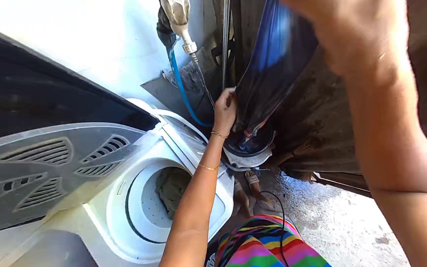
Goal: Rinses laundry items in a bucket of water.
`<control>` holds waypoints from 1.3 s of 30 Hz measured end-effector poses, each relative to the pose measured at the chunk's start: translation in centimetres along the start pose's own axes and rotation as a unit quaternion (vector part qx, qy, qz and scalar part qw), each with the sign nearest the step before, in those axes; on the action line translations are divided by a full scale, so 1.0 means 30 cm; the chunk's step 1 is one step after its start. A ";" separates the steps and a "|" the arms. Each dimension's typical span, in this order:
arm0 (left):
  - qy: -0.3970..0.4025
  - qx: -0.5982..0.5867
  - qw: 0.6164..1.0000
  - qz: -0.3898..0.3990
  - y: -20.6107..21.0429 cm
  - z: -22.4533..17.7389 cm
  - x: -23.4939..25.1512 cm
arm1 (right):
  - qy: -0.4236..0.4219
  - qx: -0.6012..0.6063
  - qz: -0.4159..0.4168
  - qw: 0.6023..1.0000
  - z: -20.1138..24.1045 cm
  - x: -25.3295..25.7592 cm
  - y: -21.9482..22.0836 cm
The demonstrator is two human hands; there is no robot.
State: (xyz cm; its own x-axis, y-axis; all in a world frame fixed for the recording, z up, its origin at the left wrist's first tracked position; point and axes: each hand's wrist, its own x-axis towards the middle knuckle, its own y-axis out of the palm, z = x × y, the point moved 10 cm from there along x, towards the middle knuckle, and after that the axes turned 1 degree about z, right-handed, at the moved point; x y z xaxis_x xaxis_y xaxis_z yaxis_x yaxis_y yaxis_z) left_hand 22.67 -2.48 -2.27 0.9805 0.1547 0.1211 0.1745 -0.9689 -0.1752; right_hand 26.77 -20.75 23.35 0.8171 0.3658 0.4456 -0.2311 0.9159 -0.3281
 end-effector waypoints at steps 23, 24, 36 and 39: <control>-0.311 0.376 0.835 0.255 0.031 0.430 -0.090 | 0.514 -0.117 0.473 0.706 -1.674 -1.135 1.035; -0.319 0.372 0.834 0.255 0.025 0.425 -0.101 | 0.509 -0.126 0.486 0.700 -1.668 -1.140 1.046; -0.435 0.140 0.884 0.097 0.005 0.680 -0.167 | 0.205 -0.087 0.204 0.953 -0.606 -0.267 0.499; -0.490 0.016 0.871 0.026 0.035 0.688 -0.228 | 0.112 0.016 0.114 0.987 -0.207 -0.090 0.335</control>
State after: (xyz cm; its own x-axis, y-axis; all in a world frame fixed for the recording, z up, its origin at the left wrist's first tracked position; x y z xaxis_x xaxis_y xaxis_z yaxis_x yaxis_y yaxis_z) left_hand 18.02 -0.58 -23.44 0.5901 0.2165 -0.7778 0.1145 -0.9761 -0.1848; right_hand 25.52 -13.56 13.69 0.8374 0.5205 0.1668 -0.4357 0.8199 -0.3713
